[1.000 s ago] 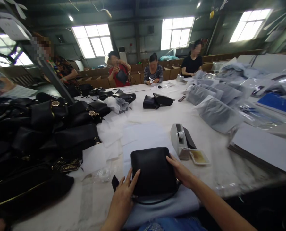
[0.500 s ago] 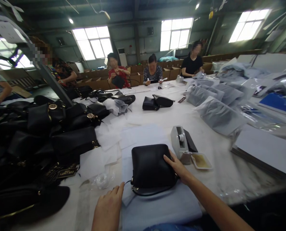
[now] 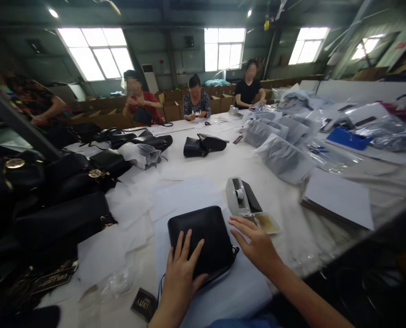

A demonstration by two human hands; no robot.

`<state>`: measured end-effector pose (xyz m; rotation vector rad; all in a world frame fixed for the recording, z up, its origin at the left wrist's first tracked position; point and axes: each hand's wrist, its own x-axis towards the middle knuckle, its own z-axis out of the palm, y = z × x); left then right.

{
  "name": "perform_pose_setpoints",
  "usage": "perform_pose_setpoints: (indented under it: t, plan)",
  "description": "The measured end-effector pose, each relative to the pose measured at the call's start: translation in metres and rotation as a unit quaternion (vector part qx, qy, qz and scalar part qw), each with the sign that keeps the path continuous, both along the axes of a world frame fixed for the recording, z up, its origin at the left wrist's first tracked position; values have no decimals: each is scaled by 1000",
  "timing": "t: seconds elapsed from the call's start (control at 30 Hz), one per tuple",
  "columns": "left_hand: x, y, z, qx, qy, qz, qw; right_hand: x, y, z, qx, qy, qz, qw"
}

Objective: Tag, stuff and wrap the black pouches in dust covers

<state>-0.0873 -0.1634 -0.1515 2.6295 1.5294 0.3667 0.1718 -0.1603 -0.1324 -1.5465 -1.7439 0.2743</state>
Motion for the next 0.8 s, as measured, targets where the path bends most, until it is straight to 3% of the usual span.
perform_pose_setpoints:
  t: [0.07,0.13,0.3,0.37,0.5,0.6,0.7,0.8]
  plan:
    - [-3,0,-3,15,2,-4,1000,23,-14,5,76,-60,-55,994]
    - [-6,1,-4,24,5,-6,1000,48,-23,-1,105,-138,-111,979]
    - [-9,4,-8,27,15,0,1000,95,-28,-45,-1,-322,-177,930]
    - [-7,3,-7,27,18,9,999,99,-26,-48,-11,-338,-165,926]
    - [-4,-1,-5,16,17,22,999,77,-15,-14,114,-241,-138,954]
    - [-2,-2,-3,10,11,34,999,39,12,19,165,-118,-48,978]
    - [0,-2,-3,12,4,51,999,-3,66,31,87,-60,26,994]
    - [0,-1,-8,18,2,51,999,-32,139,23,-19,-107,41,993]
